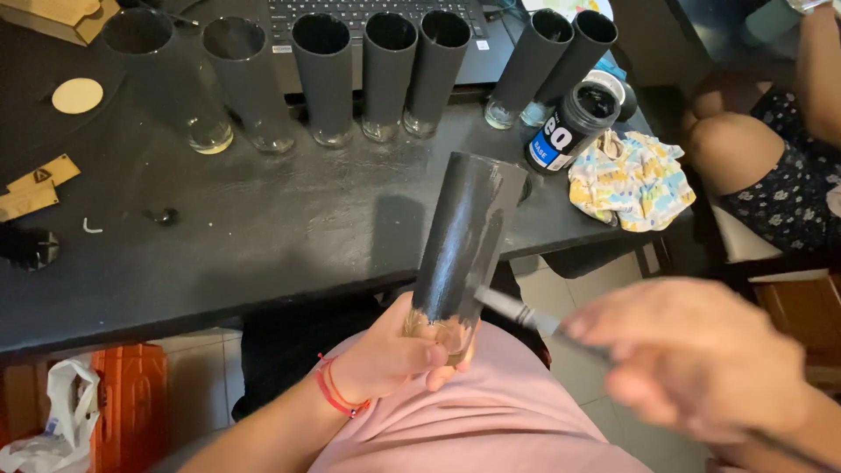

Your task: A person is painting glass tubes with black paint using a paintbrush at a desk.

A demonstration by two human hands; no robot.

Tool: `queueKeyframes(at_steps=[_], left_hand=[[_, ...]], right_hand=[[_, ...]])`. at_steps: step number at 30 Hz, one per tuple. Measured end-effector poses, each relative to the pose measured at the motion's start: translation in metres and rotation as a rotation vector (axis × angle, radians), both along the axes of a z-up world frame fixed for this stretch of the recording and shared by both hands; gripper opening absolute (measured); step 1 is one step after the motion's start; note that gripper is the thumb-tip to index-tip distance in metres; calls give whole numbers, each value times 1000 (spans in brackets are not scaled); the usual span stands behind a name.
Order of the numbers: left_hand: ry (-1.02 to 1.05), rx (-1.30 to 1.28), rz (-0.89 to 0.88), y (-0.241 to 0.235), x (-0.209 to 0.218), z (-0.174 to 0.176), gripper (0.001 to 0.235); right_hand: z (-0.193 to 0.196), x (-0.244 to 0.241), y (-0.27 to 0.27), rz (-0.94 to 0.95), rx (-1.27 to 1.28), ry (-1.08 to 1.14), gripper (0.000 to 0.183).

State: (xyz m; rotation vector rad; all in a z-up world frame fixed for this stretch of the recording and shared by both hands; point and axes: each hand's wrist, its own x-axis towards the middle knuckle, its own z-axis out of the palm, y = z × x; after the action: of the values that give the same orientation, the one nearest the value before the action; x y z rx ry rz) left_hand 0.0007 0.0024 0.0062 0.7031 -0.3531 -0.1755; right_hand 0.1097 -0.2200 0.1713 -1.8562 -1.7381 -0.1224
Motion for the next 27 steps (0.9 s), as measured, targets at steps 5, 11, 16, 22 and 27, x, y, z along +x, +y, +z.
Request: queueKeyframes(at_steps=[5, 11, 16, 22, 27], left_hand=[[42, 74, 25, 0, -1, 5, 60], [-9, 39, 8, 3, -2, 10, 40], [-29, 81, -4, 1, -2, 5, 43], [25, 97, -16, 2, -3, 4, 53], [6, 103, -25, 0, -3, 9, 52]], right_hand=[[-2, 4, -11, -90, -25, -39, 19], [0, 9, -6, -94, -74, 178, 27], [-7, 46, -48, -785, -561, 815, 48], [6, 11, 7, 27, 211, 5, 36], [5, 18, 5, -106, 260, -160, 17]])
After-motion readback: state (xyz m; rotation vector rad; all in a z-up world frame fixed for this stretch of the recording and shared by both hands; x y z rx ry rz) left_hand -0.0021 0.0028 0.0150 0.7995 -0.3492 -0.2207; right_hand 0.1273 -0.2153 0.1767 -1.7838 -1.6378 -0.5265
